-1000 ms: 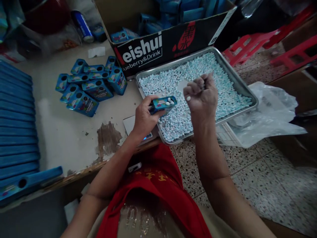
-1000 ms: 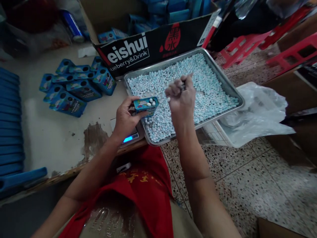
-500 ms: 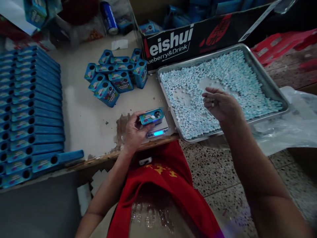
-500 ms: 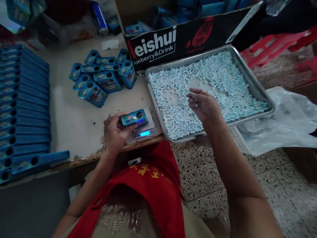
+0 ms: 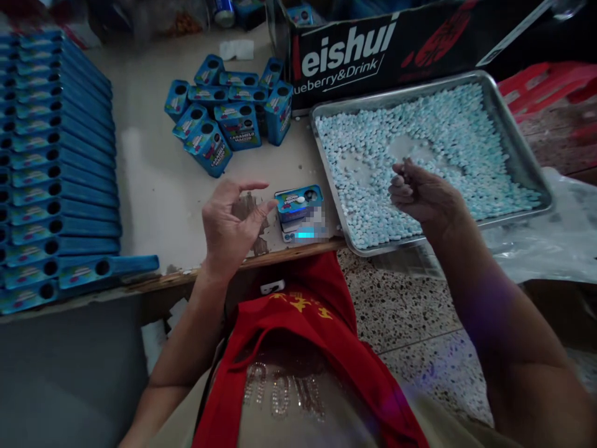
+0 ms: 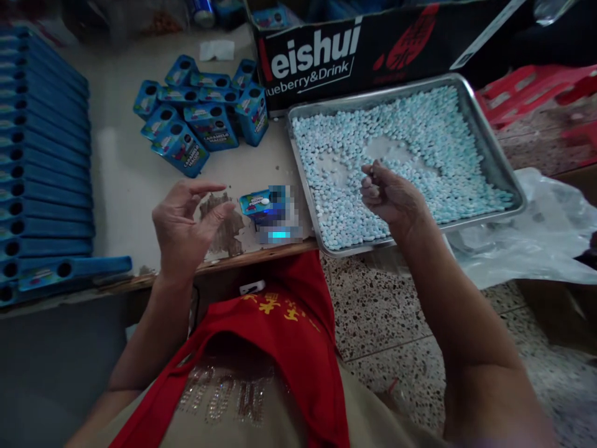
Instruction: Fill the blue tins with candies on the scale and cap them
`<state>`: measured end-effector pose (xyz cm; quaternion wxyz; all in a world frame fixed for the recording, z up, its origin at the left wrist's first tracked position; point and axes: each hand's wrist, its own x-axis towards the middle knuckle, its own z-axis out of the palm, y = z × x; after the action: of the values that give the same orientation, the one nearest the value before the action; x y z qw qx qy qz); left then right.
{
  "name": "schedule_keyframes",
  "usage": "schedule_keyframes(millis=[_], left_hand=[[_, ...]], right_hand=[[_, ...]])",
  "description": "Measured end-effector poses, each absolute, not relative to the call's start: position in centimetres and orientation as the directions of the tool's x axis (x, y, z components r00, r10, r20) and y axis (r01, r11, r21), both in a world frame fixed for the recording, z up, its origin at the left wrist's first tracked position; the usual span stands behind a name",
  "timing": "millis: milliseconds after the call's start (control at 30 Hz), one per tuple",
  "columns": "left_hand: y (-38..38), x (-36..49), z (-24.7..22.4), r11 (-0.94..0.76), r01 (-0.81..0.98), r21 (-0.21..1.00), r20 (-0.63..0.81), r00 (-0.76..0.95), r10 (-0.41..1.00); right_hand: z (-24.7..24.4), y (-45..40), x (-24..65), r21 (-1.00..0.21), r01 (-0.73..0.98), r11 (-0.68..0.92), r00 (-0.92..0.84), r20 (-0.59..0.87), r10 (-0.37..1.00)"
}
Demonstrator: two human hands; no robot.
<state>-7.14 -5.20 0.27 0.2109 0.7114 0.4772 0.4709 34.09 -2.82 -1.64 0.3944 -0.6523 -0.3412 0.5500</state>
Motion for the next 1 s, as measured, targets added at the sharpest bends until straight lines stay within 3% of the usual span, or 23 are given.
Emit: schedule_keyframes(millis=[167, 367, 467, 667, 1000], left_hand=[[-5.1, -5.5, 1.8, -0.540, 0.552, 0.635, 0.548, 0.171, 0.819], [-3.9, -4.1, 0.9, -0.576, 0.571, 0.584, 0.551, 0.242, 0.799], [-3.5, -3.6, 0.4, -0.566, 0.548, 0.616, 0.524, 0.252, 0.814], [-3.7, -3.1, 0.4, -0.406, 0.590, 0.698, 0.338, 0.229, 0.913], [-3.4, -3.4, 0.1, -0.422, 0.577, 0.699, 0.314, 0.282, 0.906]], right_hand=[[-1.6, -2.1, 34.3, -0.888, 0.148, -0.435, 0.101, -0.424, 0.900], [-3.2, -2.0, 34.6, -0.909, -0.050, -0.415, 0.120, -0.418, 0.901], [-3.4, -2.5, 34.3, -0.906, -0.062, -0.419, 0.091, -0.423, 0.901], [-1.8, -4.0, 32.5, -0.922, 0.034, -0.386, 0.117, -0.379, 0.918], [-0.7, -4.1, 29.9, -0.952, 0.025, -0.304, 0.075, -0.302, 0.950]])
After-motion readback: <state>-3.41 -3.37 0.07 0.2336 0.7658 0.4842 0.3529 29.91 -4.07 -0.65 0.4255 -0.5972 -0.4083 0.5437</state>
